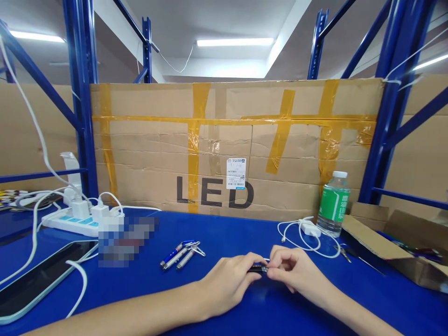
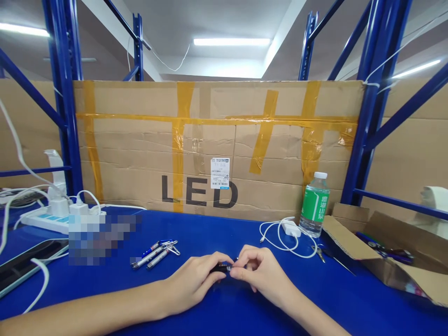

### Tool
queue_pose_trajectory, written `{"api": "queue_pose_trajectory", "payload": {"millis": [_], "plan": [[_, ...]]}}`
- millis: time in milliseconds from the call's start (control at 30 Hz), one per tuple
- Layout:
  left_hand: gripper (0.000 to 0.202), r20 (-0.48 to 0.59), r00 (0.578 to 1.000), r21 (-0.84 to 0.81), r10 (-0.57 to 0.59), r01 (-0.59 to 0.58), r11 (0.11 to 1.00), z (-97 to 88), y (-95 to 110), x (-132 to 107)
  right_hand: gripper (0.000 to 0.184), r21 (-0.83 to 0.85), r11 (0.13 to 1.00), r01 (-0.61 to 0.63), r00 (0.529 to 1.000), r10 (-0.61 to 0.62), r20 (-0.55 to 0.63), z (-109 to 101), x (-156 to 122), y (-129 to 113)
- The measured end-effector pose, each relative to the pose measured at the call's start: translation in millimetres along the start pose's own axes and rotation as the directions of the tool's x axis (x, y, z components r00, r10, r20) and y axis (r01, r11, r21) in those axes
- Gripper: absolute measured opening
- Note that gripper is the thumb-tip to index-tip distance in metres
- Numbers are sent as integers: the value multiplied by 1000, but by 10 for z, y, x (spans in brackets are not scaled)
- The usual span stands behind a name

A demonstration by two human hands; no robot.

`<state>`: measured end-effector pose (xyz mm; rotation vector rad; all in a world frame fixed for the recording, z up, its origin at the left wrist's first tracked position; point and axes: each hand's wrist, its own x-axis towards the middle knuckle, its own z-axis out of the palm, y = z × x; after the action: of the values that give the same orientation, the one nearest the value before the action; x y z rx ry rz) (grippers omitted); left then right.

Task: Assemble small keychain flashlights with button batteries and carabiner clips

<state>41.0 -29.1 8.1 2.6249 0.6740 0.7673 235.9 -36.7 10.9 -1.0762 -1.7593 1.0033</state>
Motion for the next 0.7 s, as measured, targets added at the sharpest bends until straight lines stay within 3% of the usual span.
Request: {"api": "queue_pose_trajectory", "payload": {"millis": [700], "plan": [[31, -5, 998, -13, 69, -69, 998, -7, -11, 31, 36, -24, 999, -40, 999, 40, -1, -13, -18, 19]]}}
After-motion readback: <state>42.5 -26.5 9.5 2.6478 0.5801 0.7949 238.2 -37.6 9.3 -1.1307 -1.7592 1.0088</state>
